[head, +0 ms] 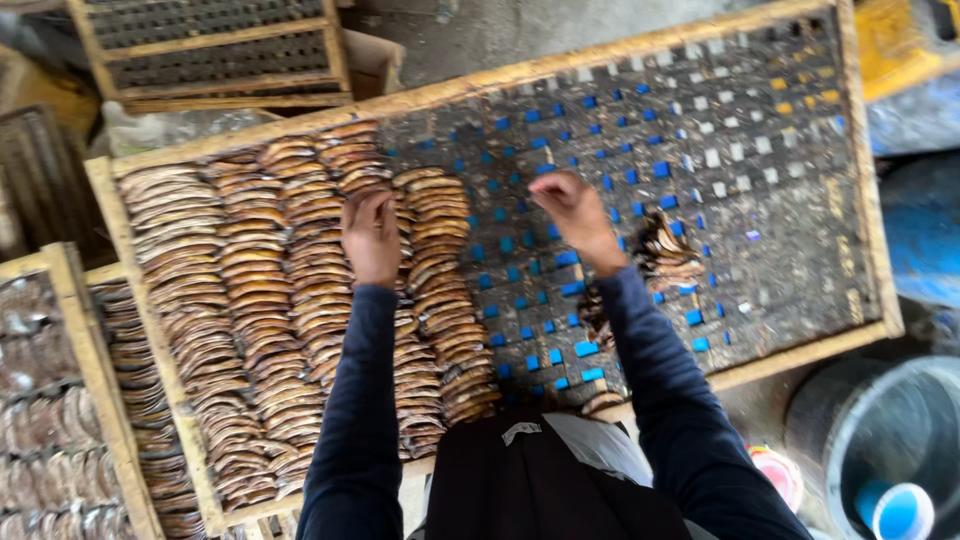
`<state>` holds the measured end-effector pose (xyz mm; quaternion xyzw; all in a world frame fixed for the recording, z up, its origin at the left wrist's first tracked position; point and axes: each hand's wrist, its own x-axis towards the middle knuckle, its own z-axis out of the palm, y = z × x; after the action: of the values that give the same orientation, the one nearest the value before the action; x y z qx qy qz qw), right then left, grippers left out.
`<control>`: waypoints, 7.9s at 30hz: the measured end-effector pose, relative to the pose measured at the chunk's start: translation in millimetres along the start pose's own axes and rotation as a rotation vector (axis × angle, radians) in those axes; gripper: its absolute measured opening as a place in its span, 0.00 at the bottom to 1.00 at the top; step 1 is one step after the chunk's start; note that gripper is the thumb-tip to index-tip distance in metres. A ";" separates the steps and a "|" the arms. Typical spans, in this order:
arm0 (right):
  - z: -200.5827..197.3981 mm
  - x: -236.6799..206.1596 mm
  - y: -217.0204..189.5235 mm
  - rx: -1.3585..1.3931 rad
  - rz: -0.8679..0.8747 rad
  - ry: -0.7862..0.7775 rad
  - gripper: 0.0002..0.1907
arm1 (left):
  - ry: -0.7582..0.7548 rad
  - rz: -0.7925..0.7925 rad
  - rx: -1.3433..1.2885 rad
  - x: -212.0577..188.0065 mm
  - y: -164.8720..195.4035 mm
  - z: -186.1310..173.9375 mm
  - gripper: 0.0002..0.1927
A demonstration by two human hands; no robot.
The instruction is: The person picks up scattered dried banana slices from a woven bamboo drying tray and places them one by one into neat rows alongside the already arranged slices, occasionally gathering loose pieces in their hands and repositioning them on the tray.
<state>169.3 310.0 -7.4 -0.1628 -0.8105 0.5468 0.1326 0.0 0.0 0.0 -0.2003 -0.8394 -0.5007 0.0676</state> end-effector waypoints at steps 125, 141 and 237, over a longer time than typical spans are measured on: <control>148.3 145.2 -70.6 0.023 -0.063 -0.321 0.17 | -0.011 -0.684 -1.048 88.7 -23.0 28.4 0.19; 163.4 161.8 -36.7 -0.506 -0.419 0.039 0.08 | 0.002 0.086 0.364 100.3 -32.7 69.2 0.05; 180.4 166.2 -55.3 -0.251 -0.334 0.116 0.06 | 0.160 -0.458 -0.506 71.2 -46.4 12.5 0.10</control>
<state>-59.7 206.6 -16.1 -0.0725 -0.8790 0.4017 0.2465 -82.4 10.6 -21.5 0.0226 -0.7041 -0.7090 -0.0328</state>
